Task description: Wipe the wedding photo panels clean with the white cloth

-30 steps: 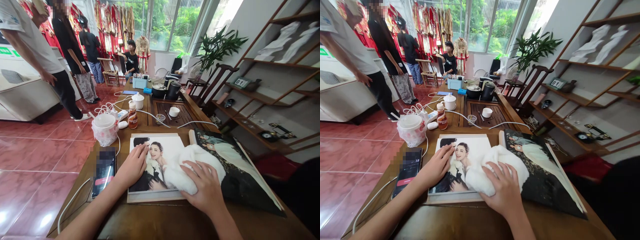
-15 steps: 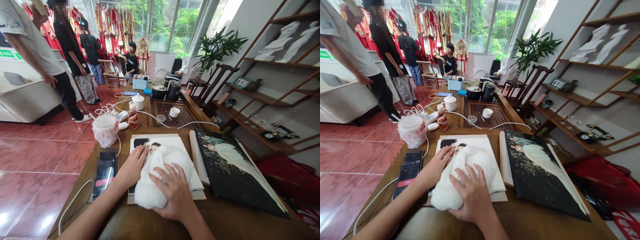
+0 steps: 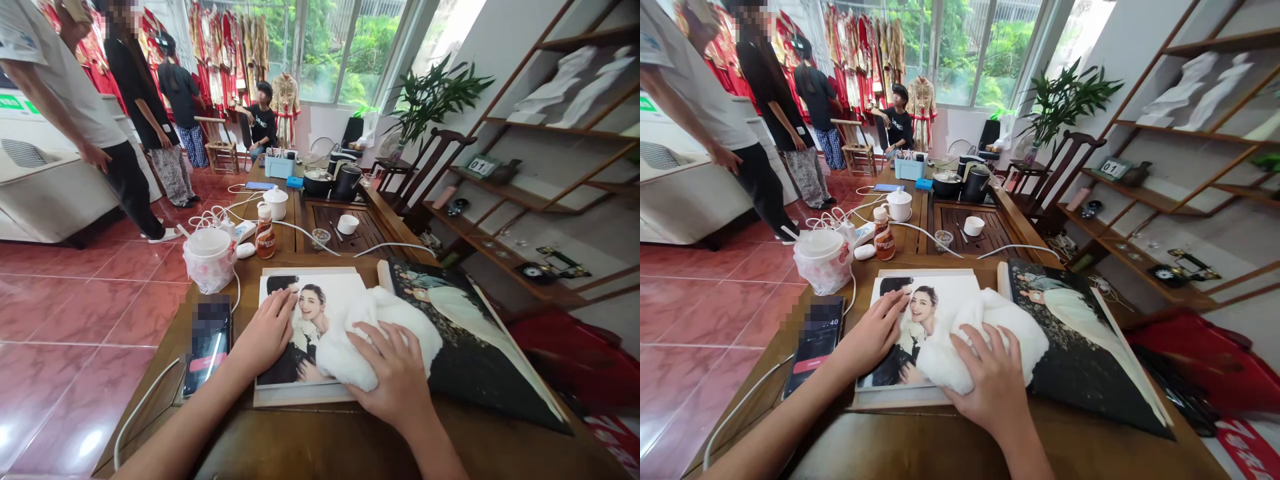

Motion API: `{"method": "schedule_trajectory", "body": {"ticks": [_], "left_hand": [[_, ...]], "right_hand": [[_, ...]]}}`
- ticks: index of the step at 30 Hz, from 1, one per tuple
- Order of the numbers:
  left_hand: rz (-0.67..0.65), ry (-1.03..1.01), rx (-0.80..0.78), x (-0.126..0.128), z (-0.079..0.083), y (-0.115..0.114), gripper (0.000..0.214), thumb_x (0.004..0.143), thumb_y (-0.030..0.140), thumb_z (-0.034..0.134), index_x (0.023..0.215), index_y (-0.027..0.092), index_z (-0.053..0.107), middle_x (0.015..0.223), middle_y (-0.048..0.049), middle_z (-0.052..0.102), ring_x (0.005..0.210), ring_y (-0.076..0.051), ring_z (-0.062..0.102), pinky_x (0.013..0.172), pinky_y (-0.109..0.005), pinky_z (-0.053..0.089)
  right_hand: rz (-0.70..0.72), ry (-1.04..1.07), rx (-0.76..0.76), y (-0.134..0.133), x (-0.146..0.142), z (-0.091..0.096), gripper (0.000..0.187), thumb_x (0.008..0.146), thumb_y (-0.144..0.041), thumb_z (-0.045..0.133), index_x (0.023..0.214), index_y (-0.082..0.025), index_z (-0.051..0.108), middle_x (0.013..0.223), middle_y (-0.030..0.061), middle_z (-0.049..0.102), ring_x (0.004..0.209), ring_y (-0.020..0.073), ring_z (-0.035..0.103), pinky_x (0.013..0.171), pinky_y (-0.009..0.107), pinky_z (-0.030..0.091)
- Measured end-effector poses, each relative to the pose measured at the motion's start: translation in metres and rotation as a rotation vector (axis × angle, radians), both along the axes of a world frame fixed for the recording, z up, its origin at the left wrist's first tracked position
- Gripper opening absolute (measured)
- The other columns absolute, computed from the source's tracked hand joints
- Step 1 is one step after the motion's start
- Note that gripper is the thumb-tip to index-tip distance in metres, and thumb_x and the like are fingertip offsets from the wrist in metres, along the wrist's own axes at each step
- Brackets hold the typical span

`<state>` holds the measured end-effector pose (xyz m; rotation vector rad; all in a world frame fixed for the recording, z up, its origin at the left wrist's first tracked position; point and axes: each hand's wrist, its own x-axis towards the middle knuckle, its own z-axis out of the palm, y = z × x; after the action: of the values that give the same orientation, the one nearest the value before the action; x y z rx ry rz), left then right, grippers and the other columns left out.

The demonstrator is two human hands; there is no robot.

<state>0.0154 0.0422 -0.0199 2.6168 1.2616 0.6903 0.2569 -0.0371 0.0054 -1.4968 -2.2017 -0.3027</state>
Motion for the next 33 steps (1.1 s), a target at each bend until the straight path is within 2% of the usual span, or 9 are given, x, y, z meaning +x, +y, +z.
{"method": "schedule_trajectory", "body": {"ticks": [6, 9, 13, 18, 22, 25, 30, 33], "left_hand": [[0.006, -0.002, -0.024, 0.001, 0.002, -0.001, 0.044, 0.096, 0.017, 0.037, 0.14, 0.015, 0.038, 0.146, -0.0136, 0.038, 0.137, -0.027, 0.032, 0.112, -0.048, 0.032], [0.0, -0.006, -0.035, 0.001, 0.002, -0.001, 0.045, 0.097, 0.017, 0.037, 0.141, 0.017, 0.036, 0.147, -0.0132, 0.037, 0.137, -0.027, 0.032, 0.111, -0.049, 0.033], [0.0, -0.008, -0.019, 0.001, 0.003, -0.001, 0.044, 0.095, 0.016, 0.037, 0.139, 0.015, 0.038, 0.146, -0.0132, 0.038, 0.137, -0.027, 0.033, 0.112, -0.049, 0.032], [0.0, -0.006, -0.01, -0.001, 0.001, -0.002, 0.044, 0.094, 0.015, 0.038, 0.139, 0.015, 0.039, 0.144, -0.0128, 0.039, 0.136, -0.027, 0.035, 0.112, -0.047, 0.033], [0.001, 0.002, -0.005, -0.001, 0.001, -0.002, 0.045, 0.094, 0.015, 0.037, 0.139, 0.014, 0.038, 0.144, -0.0131, 0.039, 0.135, -0.027, 0.035, 0.112, -0.047, 0.033], [0.0, 0.014, -0.001, 0.001, 0.002, -0.002, 0.044, 0.095, 0.015, 0.037, 0.139, 0.013, 0.039, 0.145, -0.0138, 0.038, 0.136, -0.028, 0.034, 0.112, -0.048, 0.033], [0.012, 0.019, -0.013, 0.004, 0.001, -0.002, 0.044, 0.096, 0.018, 0.035, 0.14, 0.013, 0.037, 0.146, -0.0132, 0.037, 0.136, -0.028, 0.033, 0.112, -0.048, 0.032], [0.017, 0.016, -0.03, 0.004, 0.0, -0.003, 0.043, 0.098, 0.02, 0.034, 0.14, 0.015, 0.037, 0.147, -0.0119, 0.036, 0.138, -0.027, 0.032, 0.113, -0.047, 0.032]], "right_hand": [[0.193, -0.044, -0.022, 0.003, -0.042, 0.001, 0.057, 0.062, -0.049, 0.066, 0.113, -0.025, 0.061, 0.118, 0.0055, 0.062, 0.107, 0.0339, 0.046, 0.1, 0.057, 0.023], [0.264, -0.044, -0.042, 0.005, -0.047, 0.001, 0.059, 0.061, -0.049, 0.064, 0.115, -0.025, 0.06, 0.119, 0.0043, 0.062, 0.106, 0.0329, 0.046, 0.1, 0.056, 0.023], [0.259, -0.014, -0.03, 0.006, -0.029, -0.001, 0.058, 0.062, -0.05, 0.065, 0.114, -0.025, 0.061, 0.118, 0.0049, 0.062, 0.107, 0.0325, 0.048, 0.099, 0.055, 0.025], [0.111, 0.017, 0.022, 0.003, 0.011, -0.003, 0.051, 0.061, -0.041, 0.068, 0.108, -0.022, 0.064, 0.116, 0.0081, 0.063, 0.106, 0.0336, 0.05, 0.097, 0.055, 0.029], [0.043, -0.004, 0.019, 0.003, 0.021, -0.001, 0.047, 0.062, -0.038, 0.069, 0.106, -0.022, 0.064, 0.116, 0.0086, 0.063, 0.106, 0.0343, 0.05, 0.095, 0.054, 0.031], [0.07, -0.024, 0.015, 0.004, 0.008, 0.001, 0.048, 0.062, -0.04, 0.069, 0.106, -0.022, 0.064, 0.115, 0.0081, 0.064, 0.106, 0.0347, 0.049, 0.096, 0.055, 0.03], [0.219, -0.043, -0.007, 0.004, -0.03, 0.002, 0.057, 0.061, -0.048, 0.066, 0.113, -0.025, 0.061, 0.117, 0.006, 0.063, 0.105, 0.0338, 0.047, 0.099, 0.057, 0.024], [0.28, -0.05, -0.017, 0.003, -0.043, 0.0, 0.059, 0.061, -0.049, 0.064, 0.114, -0.025, 0.06, 0.119, 0.0048, 0.062, 0.106, 0.0332, 0.046, 0.1, 0.056, 0.022]]}}
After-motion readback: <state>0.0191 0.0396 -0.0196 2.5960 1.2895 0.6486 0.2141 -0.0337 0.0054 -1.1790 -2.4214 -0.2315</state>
